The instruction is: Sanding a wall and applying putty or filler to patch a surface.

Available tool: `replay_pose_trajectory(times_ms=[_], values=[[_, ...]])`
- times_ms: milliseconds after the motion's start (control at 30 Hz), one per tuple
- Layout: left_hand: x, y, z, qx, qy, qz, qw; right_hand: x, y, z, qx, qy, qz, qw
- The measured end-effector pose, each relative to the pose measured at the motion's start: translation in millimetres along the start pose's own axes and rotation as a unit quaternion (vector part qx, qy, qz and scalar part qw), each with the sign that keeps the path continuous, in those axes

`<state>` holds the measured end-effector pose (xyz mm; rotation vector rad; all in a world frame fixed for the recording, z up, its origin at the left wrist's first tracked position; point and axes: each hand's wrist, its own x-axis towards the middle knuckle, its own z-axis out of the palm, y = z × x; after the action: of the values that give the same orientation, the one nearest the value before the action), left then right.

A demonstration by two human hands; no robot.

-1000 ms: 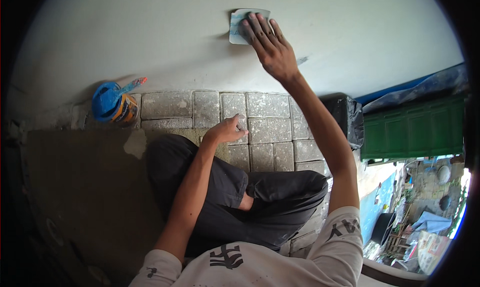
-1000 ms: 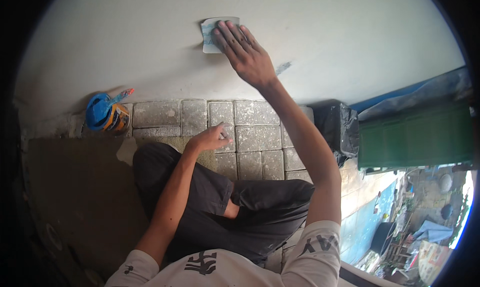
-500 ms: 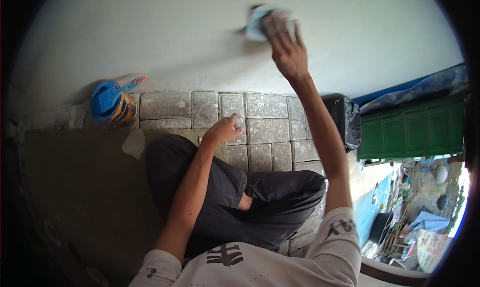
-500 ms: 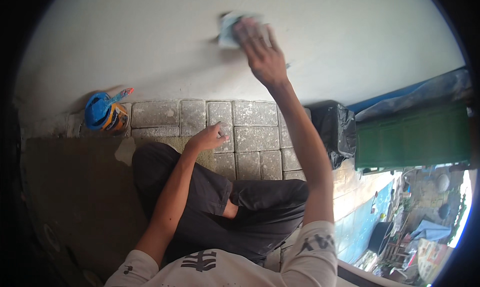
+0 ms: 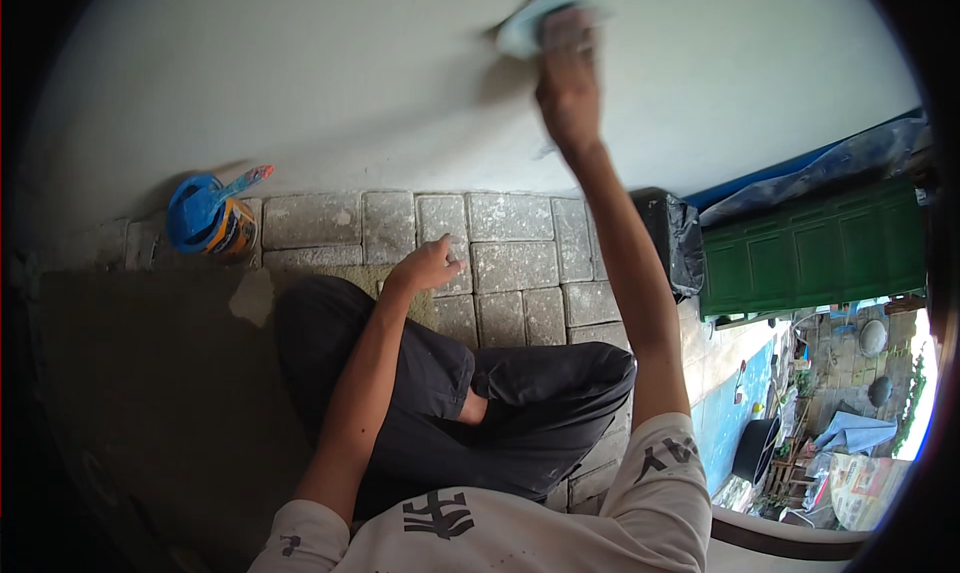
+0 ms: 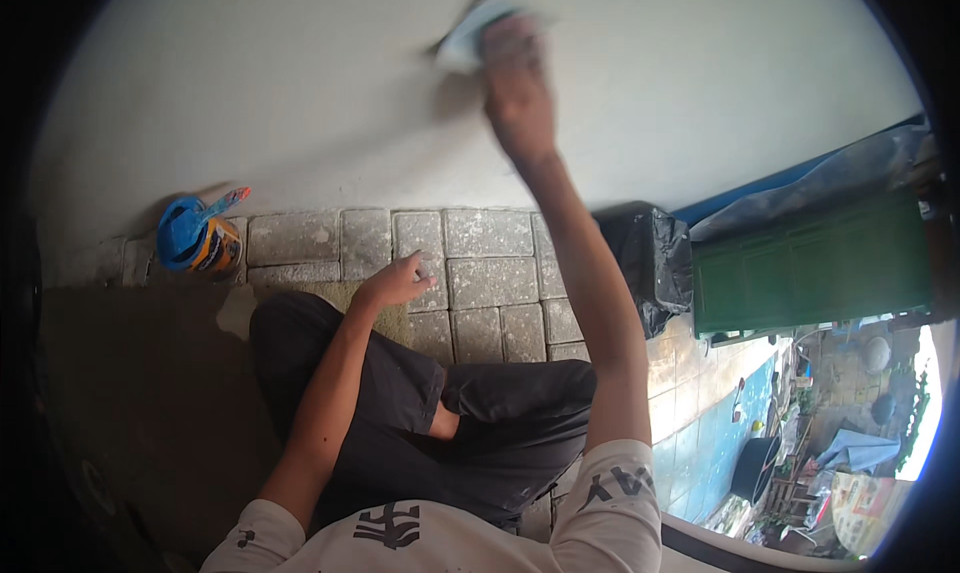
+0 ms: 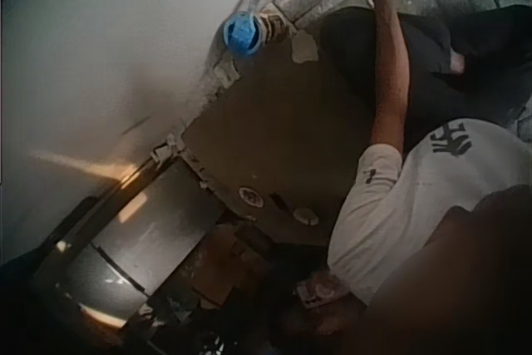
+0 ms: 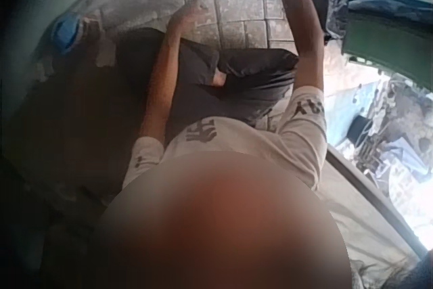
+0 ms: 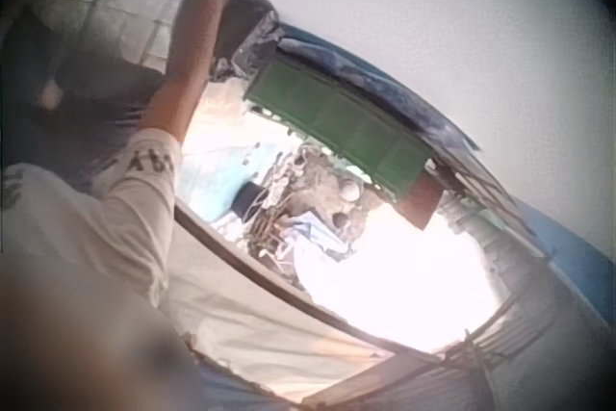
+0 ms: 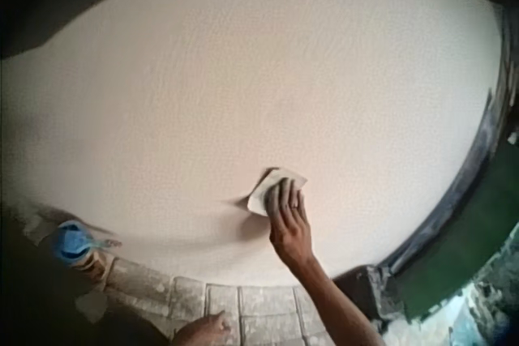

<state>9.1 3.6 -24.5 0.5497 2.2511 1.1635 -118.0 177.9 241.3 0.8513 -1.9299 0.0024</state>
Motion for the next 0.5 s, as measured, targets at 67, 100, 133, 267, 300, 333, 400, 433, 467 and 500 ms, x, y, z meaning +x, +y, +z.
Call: replay_pose_trajectory(times_ms=[67,100,133,267,300,333,400,433,467,500], values=[[-2.9,-5.0,-2.0,-0.008,0.0,-0.009,1.0,-19.2,-35.7,10.8,0.023,-0.155,-0.134,0.979],[-1.7,-4.3,-0.5,-0.006,0.001,-0.008,1.0,-22.9,-42.2,12.2,-0.112,-0.17,-0.237,0.95],[-0.4,-3.3,2.0,-0.007,0.007,-0.008,1.0,-20.0,-32.9,12.4,-0.102,-0.151,-0.25,0.951],[-3.5,20.1,-10.9,-0.005,-0.028,0.008,1.0,40.0,7.6,-27.9,-0.139,-0.042,-0.104,0.984],[-2.8,16.4,-10.6,-0.003,-0.028,0.008,1.0,50.5,13.2,-25.2,-0.145,0.035,-0.046,0.988],[-4.2,11.9,-10.3,0.001,-0.025,-0.011,1.0,52.1,7.7,-19.7,-0.11,0.034,-0.035,0.993],[-3.7,4.6,-8.6,0.006,-0.021,-0.025,0.999,39.6,-12.1,-2.4,-0.031,-0.002,-0.05,0.998],[-4.2,2.6,-5.6,-0.002,-0.014,-0.011,1.0,26.3,-18.8,-0.7,-0.064,-0.085,-0.115,0.988],[-6.0,2.9,-4.8,-0.011,-0.007,0.001,1.0,15.9,-22.8,0.0,-0.064,-0.1,-0.149,0.982],[-3.4,4.2,-5.3,-0.01,-0.007,0.003,1.0,8.6,-22.6,1.3,-0.063,-0.115,-0.183,0.974]])
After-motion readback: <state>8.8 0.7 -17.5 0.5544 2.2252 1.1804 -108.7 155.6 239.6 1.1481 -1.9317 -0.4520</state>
